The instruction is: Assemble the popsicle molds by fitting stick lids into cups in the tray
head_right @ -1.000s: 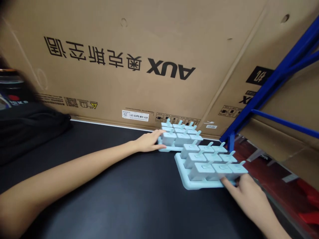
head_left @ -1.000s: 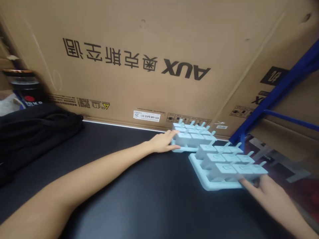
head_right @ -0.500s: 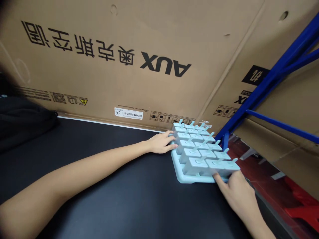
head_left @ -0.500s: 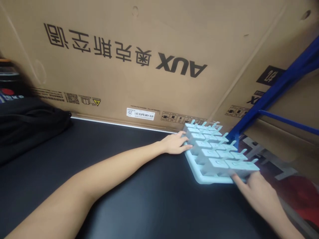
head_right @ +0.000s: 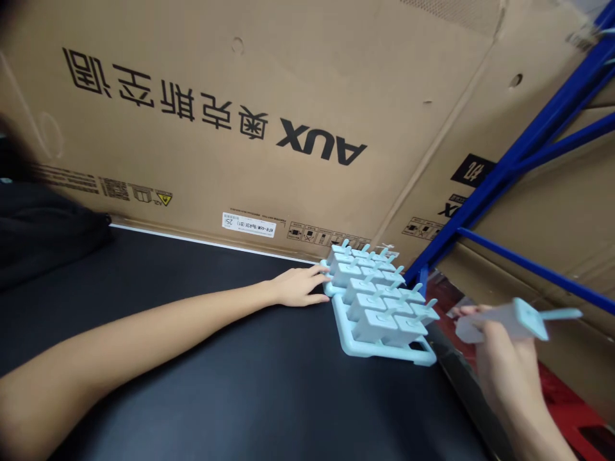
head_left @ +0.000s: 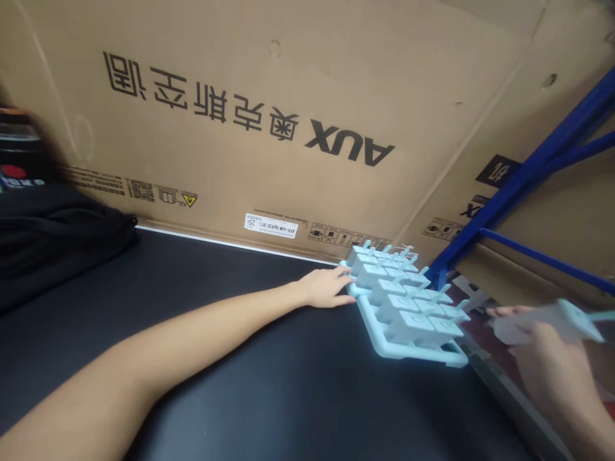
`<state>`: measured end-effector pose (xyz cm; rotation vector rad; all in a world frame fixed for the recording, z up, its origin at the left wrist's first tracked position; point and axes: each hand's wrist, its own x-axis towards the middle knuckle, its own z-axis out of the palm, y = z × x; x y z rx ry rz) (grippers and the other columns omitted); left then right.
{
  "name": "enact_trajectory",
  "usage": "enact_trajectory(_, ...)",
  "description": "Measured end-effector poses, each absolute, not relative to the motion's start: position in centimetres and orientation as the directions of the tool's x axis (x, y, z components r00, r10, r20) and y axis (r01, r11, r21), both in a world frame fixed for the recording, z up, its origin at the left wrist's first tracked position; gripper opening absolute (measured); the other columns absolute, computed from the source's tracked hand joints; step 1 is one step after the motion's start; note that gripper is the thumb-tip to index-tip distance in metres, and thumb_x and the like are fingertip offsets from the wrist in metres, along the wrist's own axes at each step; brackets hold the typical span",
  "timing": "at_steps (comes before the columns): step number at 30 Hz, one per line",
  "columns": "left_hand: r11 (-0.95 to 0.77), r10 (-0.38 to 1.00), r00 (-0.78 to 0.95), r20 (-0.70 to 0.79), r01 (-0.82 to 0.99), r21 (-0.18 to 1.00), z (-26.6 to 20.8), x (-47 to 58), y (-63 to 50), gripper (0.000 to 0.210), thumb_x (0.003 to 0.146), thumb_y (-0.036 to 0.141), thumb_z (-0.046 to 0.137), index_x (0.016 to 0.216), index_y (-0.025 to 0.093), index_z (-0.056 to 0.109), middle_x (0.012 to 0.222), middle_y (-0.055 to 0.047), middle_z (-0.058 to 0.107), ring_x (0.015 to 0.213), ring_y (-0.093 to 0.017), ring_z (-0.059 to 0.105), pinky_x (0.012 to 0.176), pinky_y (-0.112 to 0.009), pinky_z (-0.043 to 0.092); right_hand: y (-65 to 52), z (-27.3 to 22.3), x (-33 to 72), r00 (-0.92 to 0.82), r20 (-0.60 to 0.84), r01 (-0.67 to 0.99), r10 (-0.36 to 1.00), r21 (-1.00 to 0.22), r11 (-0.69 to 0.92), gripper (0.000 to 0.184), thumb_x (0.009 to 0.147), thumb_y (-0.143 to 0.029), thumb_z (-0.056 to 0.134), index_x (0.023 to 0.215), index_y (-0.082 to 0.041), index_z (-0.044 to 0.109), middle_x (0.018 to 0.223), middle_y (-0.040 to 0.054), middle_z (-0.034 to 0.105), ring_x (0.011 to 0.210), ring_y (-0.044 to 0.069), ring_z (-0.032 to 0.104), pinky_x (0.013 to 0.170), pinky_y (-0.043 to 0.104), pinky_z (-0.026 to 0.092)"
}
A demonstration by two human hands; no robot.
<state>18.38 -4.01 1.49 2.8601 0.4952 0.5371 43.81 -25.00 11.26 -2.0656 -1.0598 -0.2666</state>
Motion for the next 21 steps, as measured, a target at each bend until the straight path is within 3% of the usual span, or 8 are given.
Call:
enact_trajectory(3, -0.932, 0.337, 0.882, 0.330, 0.263, 0.248, 1.2, 15.3, -4.2, 0.036, 0.098, 0.044, 0.044, 0.122, 0.024, 0.061, 0.145, -0.006, 0.050, 0.122, -0.026, 0.059, 0.095, -0.038, 0.053, -23.3, 14.3, 41.1, 0.552, 0.468, 0.774, 0.690, -0.596, -0.215, 0.026, 0.073, -0.041, 0.047, 0.088, -0.021, 0.055, 0.096, 0.0124, 0.067, 0.094, 0.029, 0.066, 0.083, 0.037, 0.052)
enact_trajectory(6, -0.904, 0.414, 0.838, 0.355, 0.334, 0.266, 1.0, 10.5, -4.1, 0.029, 0.098, 0.038, 0.043, 0.114, 0.023, 0.062, 0.126, -0.006, 0.064, 0.115, -0.026, 0.063, 0.091, -0.038, 0.054, -20.3, 15.7, 36.7, 0.370, 0.389, 0.895, 0.844, -0.394, -0.210, 0.038, 0.078, -0.048, 0.048, 0.105, -0.020, 0.054, 0.090, 0.0089, 0.067, 0.080, 0.026, 0.064, 0.075, 0.037, 0.049)
enact_trajectory(9, -0.783, 0.620, 0.697, 0.359, 0.526, 0.331, 1.1, 5.1, -3.8, 0.034, 0.098, 0.045, 0.043, 0.121, 0.022, 0.053, 0.118, -0.008, 0.067, 0.103, -0.027, 0.067, 0.084, -0.042, 0.055, -16.7, 15.3, 31.5, 0.161, 0.237, 0.985, 0.958, -0.105, -0.139, 0.062, 0.085, -0.062, 0.046, 0.129, -0.019, 0.040, 0.087, 0.0092, 0.067, 0.076, 0.028, 0.065, 0.071, 0.037, 0.047)
enact_trajectory(12, -0.685, 0.727, 0.563, 0.393, 0.638, 0.352, 1.2, 1.0, -3.6, 0.050, 0.098, 0.053, 0.043, 0.136, 0.021, 0.042, 0.133, -0.012, 0.059, 0.115, -0.030, 0.062, 0.092, -0.046, 0.052, -13.6, 14.3, 27.2, -0.079, 0.086, 0.992, 0.993, 0.108, 0.070, 0.067, 0.088, -0.073, 0.032, 0.128, -0.021, 0.043, 0.084, 0.0091, 0.068, 0.079, 0.030, 0.067, 0.071, 0.038, 0.048)
enact_trajectory(15, -0.685, 0.726, 0.577, 0.374, 0.653, 0.323, 1.1, -0.9, -3.2, 0.059, 0.098, 0.055, 0.041, 0.147, 0.023, 0.033, 0.147, -0.012, 0.049, 0.129, -0.031, 0.053, 0.101, -0.048, 0.047, -11.7, 13.8, 24.9, -0.157, 0.058, 0.958, 0.986, 0.250, 0.137, 0.073, 0.087, -0.079, 0.022, 0.124, -0.023, 0.050, 0.085, 0.0103, 0.069, 0.083, 0.034, 0.068, 0.073, 0.043, 0.050)
enact_trajectory(18, -0.731, 0.682, 0.653, 0.329, 0.623, 0.279, 0.8, -1.1, -2.6, 0.044, 0.100, 0.048, 0.040, 0.137, 0.026, 0.047, 0.140, -0.008, 0.056, 0.127, -0.029, 0.053, 0.103, -0.046, 0.045, -10.4, 13.8, 23.8, -0.177, 0.075, 0.933, 0.981, 0.329, 0.143, 0.079, 0.084, -0.084, 0.022, 0.122, -0.025, 0.057, 0.087, 0.0108, 0.069, 0.088, 0.036, 0.068, 0.077, 0.047, 0.050)
enact_trajectory(21, -0.756, 0.653, 0.680, 0.334, 0.609, 0.237, 0.6, -0.8, -2.2, 0.029, 0.100, 0.038, 0.040, 0.113, 0.024, 0.062, 0.118, -0.005, 0.065, 0.117, -0.026, 0.057, 0.097, -0.042, 0.048, -9.5, 13.9, 22.7, -0.211, 0.071, 0.925, 0.975, 0.338, 0.175, 0.081, 0.081, -0.087, 0.025, 0.126, -0.029, 0.060, 0.094, 0.0102, 0.070, 0.095, 0.037, 0.068, 0.081, 0.048, 0.050)
